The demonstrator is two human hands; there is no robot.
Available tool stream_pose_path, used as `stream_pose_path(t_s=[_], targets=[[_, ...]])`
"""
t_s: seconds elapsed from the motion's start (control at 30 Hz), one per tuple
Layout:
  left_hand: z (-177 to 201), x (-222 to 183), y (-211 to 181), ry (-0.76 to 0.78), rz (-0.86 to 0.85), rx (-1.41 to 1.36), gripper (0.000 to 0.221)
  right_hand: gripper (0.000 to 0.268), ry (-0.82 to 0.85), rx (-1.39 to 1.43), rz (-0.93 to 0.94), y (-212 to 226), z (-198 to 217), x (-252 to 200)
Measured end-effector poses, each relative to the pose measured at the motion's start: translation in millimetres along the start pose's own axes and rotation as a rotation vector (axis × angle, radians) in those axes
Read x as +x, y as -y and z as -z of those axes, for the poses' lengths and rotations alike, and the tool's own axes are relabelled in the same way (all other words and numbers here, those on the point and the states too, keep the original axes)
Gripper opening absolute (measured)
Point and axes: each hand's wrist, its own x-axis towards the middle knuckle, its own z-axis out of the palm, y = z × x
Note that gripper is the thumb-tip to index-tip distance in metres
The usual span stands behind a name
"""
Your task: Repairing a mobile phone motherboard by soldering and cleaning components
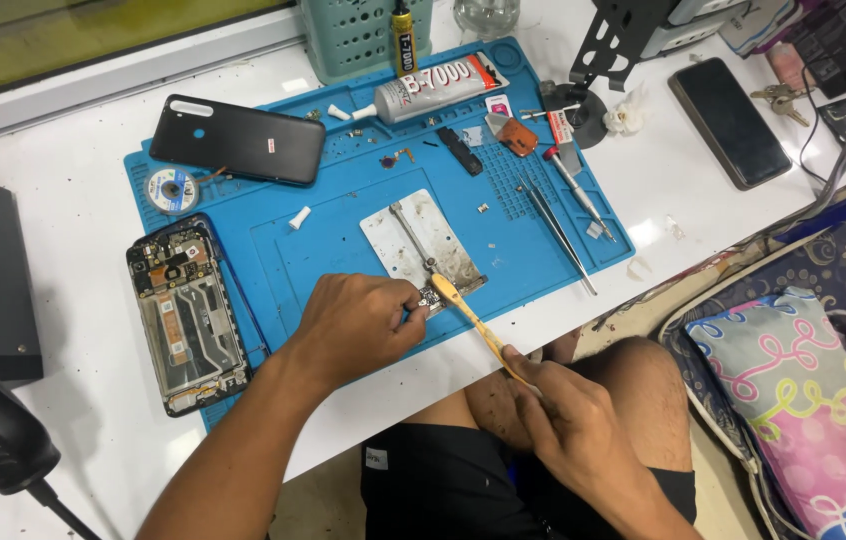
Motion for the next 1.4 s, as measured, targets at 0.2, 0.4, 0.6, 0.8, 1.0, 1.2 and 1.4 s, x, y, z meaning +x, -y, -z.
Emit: stream_pose_path(t_s=[0.2,0.4,0.6,0.8,1.0,1.2,1.4], targets=[[-2,2,0,-0.007,0.016,0.005,0.031,0.035,-0.017,0.051,-0.028,8,-9,15],[-2,-5,5,0.053,0.039,0.028,0.029,0.034,-0.032,0.019,-0.082,-13,-5,-12],[-4,-4,4,0.048,0.034,0.021,0.028,0.035,-0.056,-0.175,-0.059,-7,5,-8],[2,-4,3,0.09,0.053,0.046,0.031,0.038,-0.045,-0.067,-0.139,1,-1,-5],[-2,-1,0,0.114,0.08,0.073,0.028,0.036,-0.096,0.028,-0.053,-1,-17,4],[5,0,-2,0.139,0.103,0.083,0.028,0.036,-0.091,0.103,-0.029,-4,-18,3],[6,0,-4,0.177,0.098,0.079,0.03,0.036,-0.087,0.057,-0.089,-6,-12,-5]])
